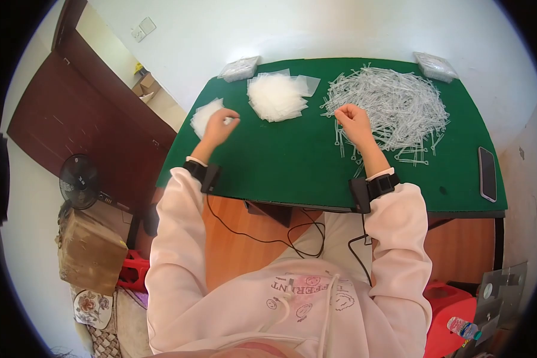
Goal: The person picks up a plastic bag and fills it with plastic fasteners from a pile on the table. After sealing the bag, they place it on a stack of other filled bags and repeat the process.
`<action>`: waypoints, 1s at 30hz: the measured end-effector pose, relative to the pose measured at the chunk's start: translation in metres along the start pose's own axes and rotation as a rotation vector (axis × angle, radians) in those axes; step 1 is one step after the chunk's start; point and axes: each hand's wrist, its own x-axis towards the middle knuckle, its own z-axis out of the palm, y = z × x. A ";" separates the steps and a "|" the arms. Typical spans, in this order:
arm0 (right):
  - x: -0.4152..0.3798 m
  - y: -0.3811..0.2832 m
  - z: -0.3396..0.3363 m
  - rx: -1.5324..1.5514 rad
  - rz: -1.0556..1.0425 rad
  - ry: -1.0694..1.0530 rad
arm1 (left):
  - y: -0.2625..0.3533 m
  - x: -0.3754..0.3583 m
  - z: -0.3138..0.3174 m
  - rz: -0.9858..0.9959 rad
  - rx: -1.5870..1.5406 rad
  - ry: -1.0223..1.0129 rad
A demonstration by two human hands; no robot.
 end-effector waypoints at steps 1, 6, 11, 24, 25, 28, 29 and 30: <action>-0.001 0.000 0.001 -0.008 -0.005 0.000 | 0.017 0.006 0.008 0.105 0.055 -0.050; 0.000 0.004 0.001 -0.061 -0.051 0.006 | 0.064 0.034 0.057 0.231 0.070 -0.094; 0.000 0.006 0.000 -0.121 -0.074 -0.012 | 0.068 0.051 0.086 0.221 0.158 -0.212; -0.003 0.004 0.003 -0.089 -0.050 -0.074 | 0.052 0.051 0.091 -0.067 -0.158 -0.246; -0.003 0.004 0.003 -0.086 -0.054 -0.079 | 0.051 0.051 0.090 -0.067 -0.160 -0.250; -0.004 0.005 0.003 -0.079 -0.060 -0.084 | 0.048 0.050 0.089 -0.099 -0.271 -0.252; -0.004 0.005 0.003 -0.078 -0.056 -0.085 | 0.049 0.050 0.090 -0.098 -0.273 -0.255; -0.004 0.005 0.003 -0.078 -0.054 -0.087 | 0.050 0.049 0.091 -0.055 -0.312 -0.207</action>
